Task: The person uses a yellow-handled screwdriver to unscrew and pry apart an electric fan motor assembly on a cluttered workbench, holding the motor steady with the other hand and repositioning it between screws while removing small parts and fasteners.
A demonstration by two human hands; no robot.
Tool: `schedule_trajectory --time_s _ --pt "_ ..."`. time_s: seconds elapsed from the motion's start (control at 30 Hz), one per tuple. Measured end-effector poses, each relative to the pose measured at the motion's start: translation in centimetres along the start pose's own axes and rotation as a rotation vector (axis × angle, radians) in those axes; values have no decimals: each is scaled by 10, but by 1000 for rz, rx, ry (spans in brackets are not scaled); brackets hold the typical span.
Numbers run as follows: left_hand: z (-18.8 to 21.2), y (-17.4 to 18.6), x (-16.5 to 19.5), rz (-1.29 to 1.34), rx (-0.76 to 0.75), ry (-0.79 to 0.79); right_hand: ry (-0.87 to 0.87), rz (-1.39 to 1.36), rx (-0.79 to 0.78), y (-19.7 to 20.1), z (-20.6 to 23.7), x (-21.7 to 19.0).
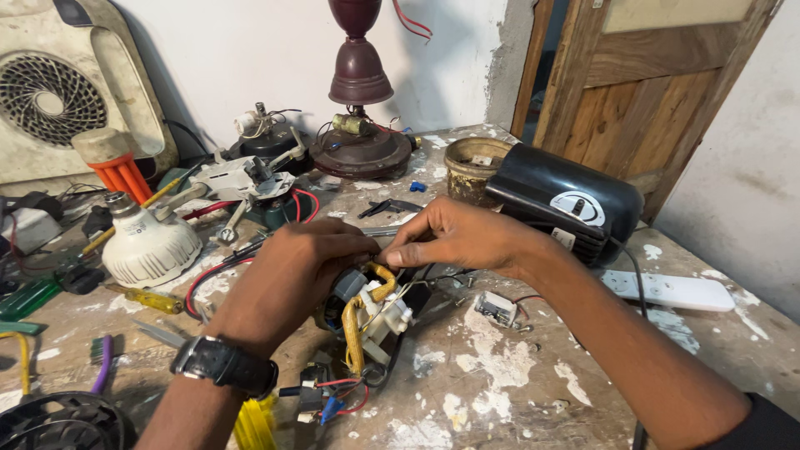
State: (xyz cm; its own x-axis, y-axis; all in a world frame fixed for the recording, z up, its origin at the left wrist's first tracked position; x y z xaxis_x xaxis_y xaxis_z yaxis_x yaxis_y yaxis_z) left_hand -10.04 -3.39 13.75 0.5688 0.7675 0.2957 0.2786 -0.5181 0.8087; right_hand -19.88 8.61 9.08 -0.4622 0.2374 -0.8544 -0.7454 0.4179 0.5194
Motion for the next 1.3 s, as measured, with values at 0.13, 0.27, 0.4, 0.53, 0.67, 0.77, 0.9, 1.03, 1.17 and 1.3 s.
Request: schedule_trajectory --time_s 0.13,0.27,0.4,0.53,0.67,0.77,0.9,1.03,1.17,1.3 --pt "-20 -11 -2 -219 -193 24 -12 -35 -5 3 -2 12" --pt "-38 -10 0 -174 -322 -66 17 -72 -42 0 -5 18" --pt "-51 -16 -1 -144 -448 -52 -19 -29 -59 -2 -7 27" --pt "-60 -22 -2 -220 -529 -42 -49 -22 -46 -3 -9 33" --pt "-58 -23 2 -258 -521 -110 -54 -2 -26 -3 -9 35" --pt "-53 -22 4 -254 -459 -135 -70 -20 -13 -3 -8 36" --pt "-50 -17 10 -184 -365 -258 -99 6 -19 -3 -8 37" --pt "-47 -16 0 -80 -379 -211 -105 33 -29 -3 -7 36" --pt "-33 -22 -13 -10 -452 -70 -73 14 -50 -5 -8 35" --pt "-19 -15 -9 64 -424 -135 -29 5 -62 -6 -8 33"
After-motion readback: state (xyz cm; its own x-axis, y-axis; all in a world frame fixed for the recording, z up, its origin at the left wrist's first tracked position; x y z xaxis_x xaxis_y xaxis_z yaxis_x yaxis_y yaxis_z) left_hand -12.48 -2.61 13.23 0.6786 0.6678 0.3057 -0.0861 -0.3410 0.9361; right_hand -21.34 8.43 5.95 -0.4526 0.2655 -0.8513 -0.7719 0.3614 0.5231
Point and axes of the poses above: each hand's wrist, its own z-axis away from the middle knuckle, its own y-axis out of the back of the hand, x = y × z, the point moved 9 cm from there along -z, towards the middle knuckle, and after that the axes turned 5 degrees about -x, right-handed, at the moved point
